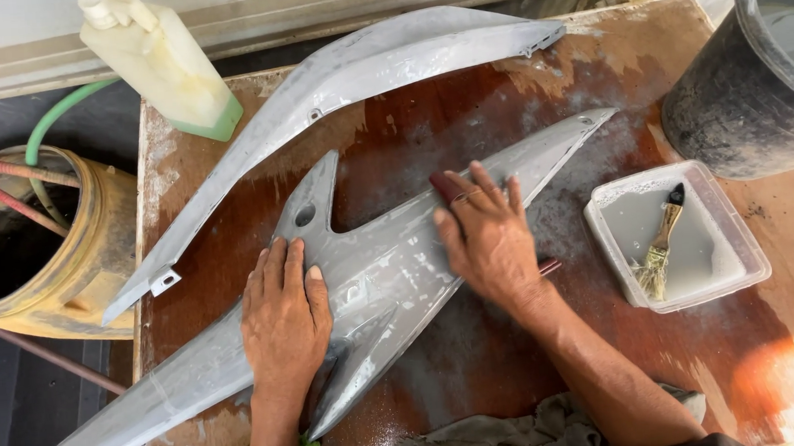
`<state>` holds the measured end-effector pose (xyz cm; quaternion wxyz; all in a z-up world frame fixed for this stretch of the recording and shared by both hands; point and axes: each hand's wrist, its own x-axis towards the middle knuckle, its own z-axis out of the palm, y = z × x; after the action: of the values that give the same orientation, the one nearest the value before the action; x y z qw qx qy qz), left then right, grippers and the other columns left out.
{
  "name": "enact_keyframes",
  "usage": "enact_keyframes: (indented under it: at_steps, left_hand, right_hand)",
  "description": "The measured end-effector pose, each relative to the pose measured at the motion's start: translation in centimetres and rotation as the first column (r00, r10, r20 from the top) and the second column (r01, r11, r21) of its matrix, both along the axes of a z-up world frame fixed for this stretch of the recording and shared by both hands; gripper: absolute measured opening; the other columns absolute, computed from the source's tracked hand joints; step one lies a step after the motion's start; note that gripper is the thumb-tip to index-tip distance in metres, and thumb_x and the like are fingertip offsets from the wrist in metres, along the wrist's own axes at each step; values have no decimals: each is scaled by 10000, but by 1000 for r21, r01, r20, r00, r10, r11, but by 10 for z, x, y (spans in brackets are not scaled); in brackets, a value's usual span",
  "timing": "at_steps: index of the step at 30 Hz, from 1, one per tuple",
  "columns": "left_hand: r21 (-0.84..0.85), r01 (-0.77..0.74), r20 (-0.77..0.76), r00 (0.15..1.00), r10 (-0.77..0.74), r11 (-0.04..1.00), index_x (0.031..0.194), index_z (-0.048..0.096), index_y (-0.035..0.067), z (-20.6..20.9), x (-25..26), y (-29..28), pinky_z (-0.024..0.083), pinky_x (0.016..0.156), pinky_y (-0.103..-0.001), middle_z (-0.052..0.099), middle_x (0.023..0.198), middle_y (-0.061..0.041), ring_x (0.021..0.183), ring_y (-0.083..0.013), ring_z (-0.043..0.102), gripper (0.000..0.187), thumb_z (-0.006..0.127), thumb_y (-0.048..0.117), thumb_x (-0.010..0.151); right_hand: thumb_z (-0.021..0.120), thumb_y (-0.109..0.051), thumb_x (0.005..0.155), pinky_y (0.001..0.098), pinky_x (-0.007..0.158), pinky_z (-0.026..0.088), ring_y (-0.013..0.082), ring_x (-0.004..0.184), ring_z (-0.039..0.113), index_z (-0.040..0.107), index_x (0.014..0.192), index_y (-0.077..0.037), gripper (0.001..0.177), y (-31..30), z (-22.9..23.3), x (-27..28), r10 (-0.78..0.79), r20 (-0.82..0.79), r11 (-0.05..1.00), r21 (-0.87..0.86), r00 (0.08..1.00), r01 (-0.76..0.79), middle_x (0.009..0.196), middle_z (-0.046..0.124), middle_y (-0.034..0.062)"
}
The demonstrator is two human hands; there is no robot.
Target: The person sands the surface of a grey metal part using a sanding block. They hold the part steady with one hand while moving the sanding block back and forth across the surface. The person adjusts their grip and the position of the part to sand different areas.
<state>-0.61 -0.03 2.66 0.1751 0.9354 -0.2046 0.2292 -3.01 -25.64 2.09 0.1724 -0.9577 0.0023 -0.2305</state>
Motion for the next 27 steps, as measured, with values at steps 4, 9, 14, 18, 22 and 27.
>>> enact_keyframes:
  at_steps: [4,9,14,18,22,27]
  left_hand:
    - [-6,0,0,1000,0,1000,1296,649,-31,-1,0,0,517,1020,-476,648,1341,-255,1243,-404,626,394,563,195,984]
    - [77,-62,-42,997,66,995,1387,626,83,-14,2,4,468,1082,-477,642,1363,-155,1292,-335,605,457,391,342,1092]
    - [59,-71,-35,997,73,996,1383,624,77,-14,2,3,470,1077,-487,637,1367,-159,1293,-346,601,457,396,336,1084]
    - [64,-57,-71,996,62,996,1389,617,70,-14,3,4,460,1082,-488,631,1368,-168,1303,-349,591,474,370,343,1090]
    - [60,-69,-61,996,73,996,1392,617,67,-12,2,4,462,1080,-491,630,1371,-165,1302,-350,592,477,380,342,1083]
    - [54,-60,-45,997,62,997,1380,626,60,-14,2,4,469,1071,-496,634,1360,-171,1291,-354,599,466,395,331,1079]
  right_hand:
    - [341,-475,1060,664,1213,114,360,1468,369,609,1342,-88,548,27,6,-7,163,23,985,-55,986,-162,1497,548,114]
    - [543,-374,1047,679,1145,259,368,1393,513,736,936,-87,363,16,6,-3,38,73,999,-39,997,-36,1343,684,99]
    - [532,-380,1042,699,1133,256,393,1387,511,720,933,-77,373,34,13,-4,80,73,997,-12,994,-79,1368,666,111]
    - [517,-427,1033,696,1153,206,348,1442,451,754,993,-131,381,50,18,-7,168,10,986,-12,986,-168,1403,651,38]
    - [518,-389,1057,725,1124,244,403,1403,488,740,963,-85,389,26,12,-1,86,36,996,-23,996,-85,1346,678,96]
    - [541,-405,1039,716,1127,249,394,1409,484,716,952,-104,360,36,12,-3,161,66,987,-12,985,-160,1393,654,82]
